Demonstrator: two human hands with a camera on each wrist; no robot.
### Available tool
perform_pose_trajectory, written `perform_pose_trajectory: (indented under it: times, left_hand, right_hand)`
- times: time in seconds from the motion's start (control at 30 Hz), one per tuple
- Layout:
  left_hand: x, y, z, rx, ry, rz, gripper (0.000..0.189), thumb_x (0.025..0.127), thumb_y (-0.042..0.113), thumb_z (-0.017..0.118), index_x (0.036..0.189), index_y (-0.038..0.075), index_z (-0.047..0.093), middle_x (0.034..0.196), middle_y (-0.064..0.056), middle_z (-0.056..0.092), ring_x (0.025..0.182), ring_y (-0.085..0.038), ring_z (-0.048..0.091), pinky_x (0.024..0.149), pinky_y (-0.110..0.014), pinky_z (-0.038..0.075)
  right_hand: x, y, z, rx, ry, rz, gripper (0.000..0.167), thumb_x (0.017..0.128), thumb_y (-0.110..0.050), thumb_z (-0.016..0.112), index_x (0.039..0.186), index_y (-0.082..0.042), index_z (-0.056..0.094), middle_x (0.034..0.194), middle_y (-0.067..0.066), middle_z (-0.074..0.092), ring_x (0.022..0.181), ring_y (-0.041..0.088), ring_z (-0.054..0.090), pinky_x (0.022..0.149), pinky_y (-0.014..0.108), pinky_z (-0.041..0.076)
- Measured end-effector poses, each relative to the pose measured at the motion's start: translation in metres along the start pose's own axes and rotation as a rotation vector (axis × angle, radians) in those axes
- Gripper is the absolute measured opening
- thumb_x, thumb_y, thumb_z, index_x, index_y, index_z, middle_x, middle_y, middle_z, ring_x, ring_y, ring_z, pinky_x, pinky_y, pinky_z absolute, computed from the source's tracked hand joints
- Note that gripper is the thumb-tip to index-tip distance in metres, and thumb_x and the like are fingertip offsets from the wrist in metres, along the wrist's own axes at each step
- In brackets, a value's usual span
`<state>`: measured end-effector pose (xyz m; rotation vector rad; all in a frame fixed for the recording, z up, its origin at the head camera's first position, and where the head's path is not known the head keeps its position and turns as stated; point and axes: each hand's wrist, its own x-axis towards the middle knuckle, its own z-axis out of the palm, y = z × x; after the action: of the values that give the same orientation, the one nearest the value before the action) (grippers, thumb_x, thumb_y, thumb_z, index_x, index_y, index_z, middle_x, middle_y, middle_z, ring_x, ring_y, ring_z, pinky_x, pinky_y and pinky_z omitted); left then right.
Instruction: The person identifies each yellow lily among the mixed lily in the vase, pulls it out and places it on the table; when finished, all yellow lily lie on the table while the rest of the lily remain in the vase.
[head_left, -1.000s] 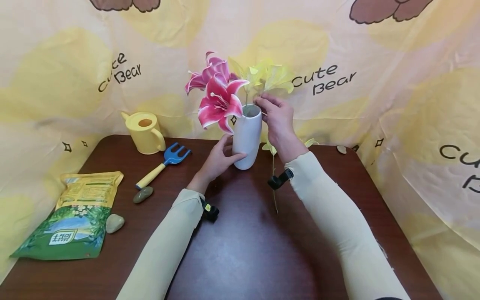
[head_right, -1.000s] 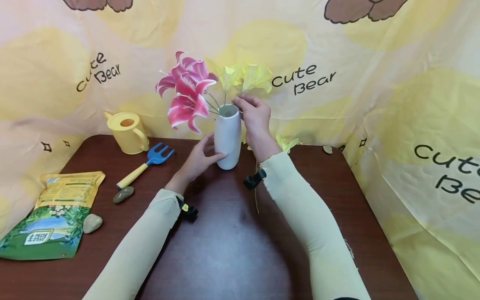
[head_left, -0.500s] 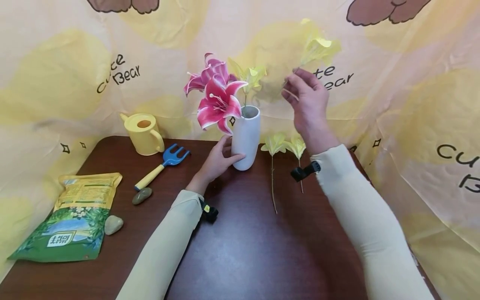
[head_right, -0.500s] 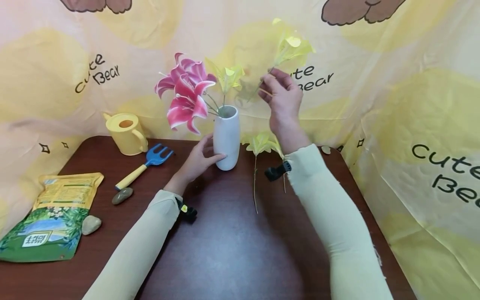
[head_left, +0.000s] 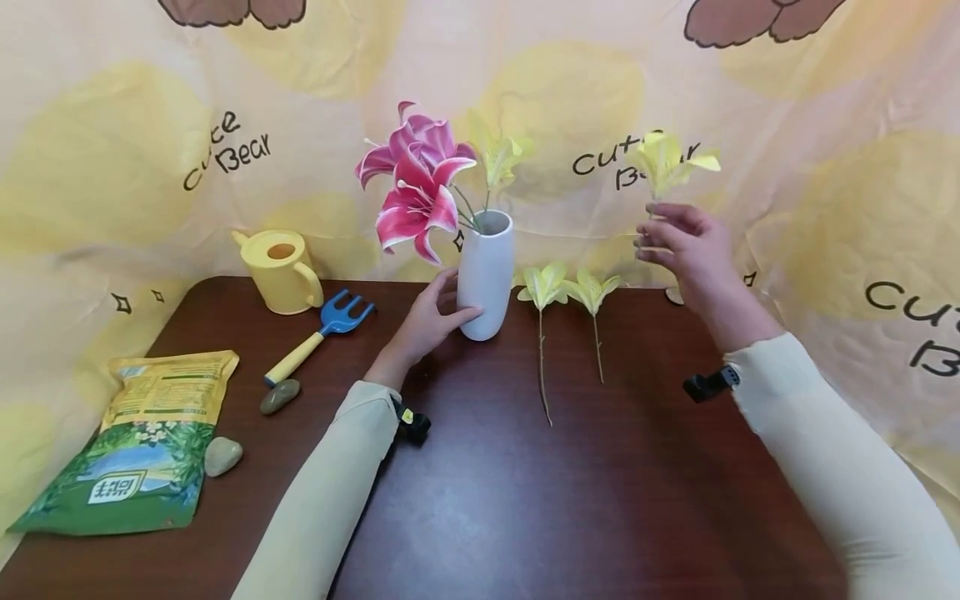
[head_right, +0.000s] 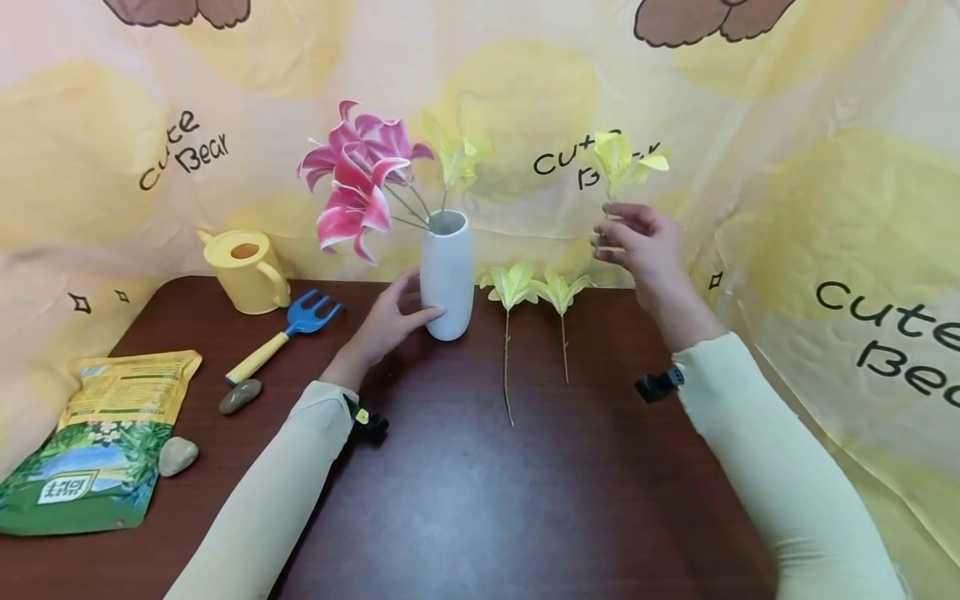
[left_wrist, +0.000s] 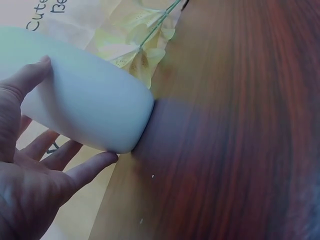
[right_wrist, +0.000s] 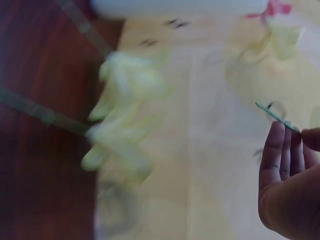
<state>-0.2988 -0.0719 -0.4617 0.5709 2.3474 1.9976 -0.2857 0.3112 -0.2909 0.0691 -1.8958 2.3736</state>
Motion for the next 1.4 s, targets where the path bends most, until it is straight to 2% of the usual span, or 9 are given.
perform_pose_trajectory:
  times: [0.27,0.57,0.7,0.83,1.1,1.2,1.3,1.4]
  left_hand:
    - [-0.001,0.0,-0.002,-0.022,0.014,-0.013,0.078,0.101,0.024,0.087,0.169,0.022,0.047,0.163,-0.013,0.059,0.148,-0.039,0.061,0.124,-0.063,0.052]
    - [-0.001,0.005,0.007,-0.048,0.033,-0.015,0.083,0.097,0.018,0.09,0.167,0.02,0.046,0.162,-0.016,0.058,0.148,-0.04,0.06,0.125,-0.065,0.049]
    - [-0.002,0.008,0.014,-0.029,0.054,-0.011,0.087,0.095,0.02,0.093,0.166,0.019,0.044,0.161,-0.016,0.058,0.148,-0.04,0.059,0.125,-0.066,0.048]
    - [-0.002,0.012,0.018,0.002,0.096,-0.021,0.088,0.092,0.024,0.095,0.164,0.017,0.045,0.158,-0.015,0.06,0.146,-0.039,0.062,0.124,-0.064,0.049]
    - [-0.001,0.01,0.018,0.016,0.122,-0.04,0.084,0.093,0.025,0.095,0.161,0.015,0.047,0.154,-0.016,0.061,0.144,-0.04,0.063,0.124,-0.063,0.051]
    - [-0.001,0.01,0.016,0.006,0.109,-0.047,0.084,0.094,0.026,0.094,0.163,0.015,0.047,0.155,-0.016,0.061,0.145,-0.04,0.062,0.125,-0.064,0.05]
    - [-0.001,0.01,0.015,-0.002,0.096,-0.049,0.084,0.095,0.026,0.093,0.164,0.017,0.047,0.157,-0.015,0.061,0.147,-0.039,0.061,0.126,-0.064,0.049]
    - [-0.001,0.01,0.014,-0.017,0.082,-0.046,0.083,0.095,0.025,0.093,0.164,0.018,0.047,0.159,-0.015,0.06,0.148,-0.038,0.061,0.125,-0.063,0.05]
  right_hand:
    - [-0.004,0.039,-0.07,-0.112,-0.054,0.129,0.028,0.106,0.007,0.069,0.112,-0.018,0.079,0.094,-0.002,0.082,0.081,0.011,0.08,0.072,0.025,0.068]
    - [-0.007,0.08,-0.105,-0.385,-0.068,0.311,0.036,0.109,0.002,0.065,0.098,-0.029,0.077,0.083,-0.011,0.082,0.075,0.005,0.078,0.074,0.024,0.068]
    - [-0.008,0.093,-0.112,-0.449,-0.074,0.362,0.033,0.111,0.0,0.063,0.099,-0.028,0.074,0.082,-0.013,0.08,0.077,0.003,0.077,0.075,0.024,0.068]
    - [-0.01,0.099,-0.114,-0.447,-0.069,0.395,0.025,0.111,0.0,0.062,0.106,-0.023,0.071,0.083,-0.012,0.081,0.078,0.004,0.078,0.076,0.025,0.068]
    - [-0.012,0.112,-0.116,-0.469,-0.08,0.451,0.02,0.11,0.0,0.062,0.111,-0.019,0.071,0.086,-0.008,0.082,0.081,0.006,0.079,0.078,0.025,0.069]
    - [-0.011,0.12,-0.118,-0.497,-0.093,0.444,0.02,0.111,-0.001,0.062,0.126,-0.01,0.071,0.087,-0.009,0.082,0.082,0.004,0.079,0.079,0.024,0.068]
    - [-0.01,0.126,-0.115,-0.533,-0.112,0.434,0.038,0.112,-0.003,0.061,0.149,0.005,0.059,0.09,-0.01,0.083,0.086,0.003,0.079,0.08,0.023,0.068]
    - [-0.009,0.128,-0.109,-0.544,-0.127,0.433,0.053,0.113,-0.004,0.059,0.16,0.015,0.044,0.093,-0.01,0.082,0.088,0.003,0.079,0.082,0.023,0.068]
